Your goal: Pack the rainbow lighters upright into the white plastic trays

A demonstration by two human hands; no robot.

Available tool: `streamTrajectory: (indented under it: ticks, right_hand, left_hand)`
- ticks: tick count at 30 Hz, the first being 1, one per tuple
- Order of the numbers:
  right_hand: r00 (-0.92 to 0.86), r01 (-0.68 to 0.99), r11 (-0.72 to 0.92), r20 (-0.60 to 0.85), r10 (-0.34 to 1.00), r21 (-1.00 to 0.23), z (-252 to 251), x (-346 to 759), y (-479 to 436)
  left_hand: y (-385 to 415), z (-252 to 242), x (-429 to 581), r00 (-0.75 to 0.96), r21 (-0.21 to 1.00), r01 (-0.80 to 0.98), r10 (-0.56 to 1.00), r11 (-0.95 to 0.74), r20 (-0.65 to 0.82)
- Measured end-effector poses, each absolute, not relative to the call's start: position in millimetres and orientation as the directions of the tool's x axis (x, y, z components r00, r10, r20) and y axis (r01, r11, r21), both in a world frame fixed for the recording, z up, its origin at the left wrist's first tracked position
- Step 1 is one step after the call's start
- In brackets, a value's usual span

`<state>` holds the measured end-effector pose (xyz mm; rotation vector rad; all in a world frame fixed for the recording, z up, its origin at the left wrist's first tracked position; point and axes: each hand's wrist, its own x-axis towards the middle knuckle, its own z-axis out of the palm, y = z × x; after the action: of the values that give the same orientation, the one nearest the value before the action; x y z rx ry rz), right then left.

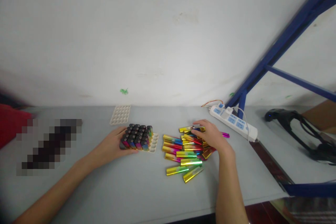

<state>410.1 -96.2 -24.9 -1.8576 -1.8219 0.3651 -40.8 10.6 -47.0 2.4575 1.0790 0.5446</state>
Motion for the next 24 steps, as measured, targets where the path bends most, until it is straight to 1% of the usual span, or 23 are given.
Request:
streamTrajectory:
  ticks: [3, 5, 7, 9, 11, 12, 16, 18, 20, 22, 24]
  right_hand:
    - [0.020, 0.836, 0.007, 0.044, 0.999, -0.549, -24.2, 410.5, -97.6]
    - [0.003, 0.847, 0.005, 0.015, 1.000, -0.532, -22.8, 405.2, -94.0]
    - [-0.004, 0.856, 0.023, 0.039, 0.999, -0.517, -22.0, 398.6, -89.4]
    - [0.012, 0.853, 0.048, 0.112, 0.994, -0.520, -21.7, 392.5, -86.2]
    - [0.058, 0.826, 0.057, 0.185, 0.981, -0.561, -21.6, 387.0, -84.9]
    - [0.082, 0.800, 0.055, 0.199, 0.976, -0.597, -21.4, 384.0, -84.8]
    - [0.122, 0.671, 0.055, 0.183, 0.976, -0.740, -19.9, 365.3, -82.7]
    - [0.167, 0.578, 0.075, 0.207, 0.964, -0.813, -19.4, 349.6, -78.7]
    - [0.231, 0.421, 0.105, 0.218, 0.948, -0.901, -18.9, 330.9, -73.3]
    - [0.286, 0.199, 0.132, 0.187, 0.940, -0.971, -17.5, 311.9, -68.9]
    - [0.335, -0.074, 0.148, 0.115, 0.935, -0.986, -14.3, 294.9, -67.6]
  left_hand:
    - [10.7, -48.1, -41.0, 0.627, 0.499, 0.598, 0.754, -0.628, 0.197]
    - [11.5, -49.9, -41.3, 0.631, 0.499, 0.587, 0.746, -0.638, 0.211]
    - [12.7, -52.6, -41.9, 0.631, 0.496, 0.581, 0.742, -0.646, 0.227]
    - [14.0, -55.1, -42.5, 0.626, 0.490, 0.580, 0.741, -0.651, 0.243]
    - [14.8, -56.6, -42.9, 0.626, 0.485, 0.580, 0.739, -0.655, 0.248]
    - [14.9, -56.8, -43.0, 0.628, 0.484, 0.579, 0.737, -0.656, 0.249]
    - [13.9, -54.6, -43.2, 0.633, 0.492, 0.572, 0.734, -0.657, 0.244]
    - [13.1, -53.4, -43.3, 0.629, 0.496, 0.574, 0.739, -0.651, 0.241]
    - [12.5, -53.0, -43.4, 0.629, 0.495, 0.575, 0.739, -0.651, 0.241]
    - [12.2, -52.9, -43.3, 0.631, 0.491, 0.575, 0.737, -0.654, 0.242]
    - [11.9, -52.8, -43.0, 0.627, 0.486, 0.587, 0.743, -0.647, 0.233]
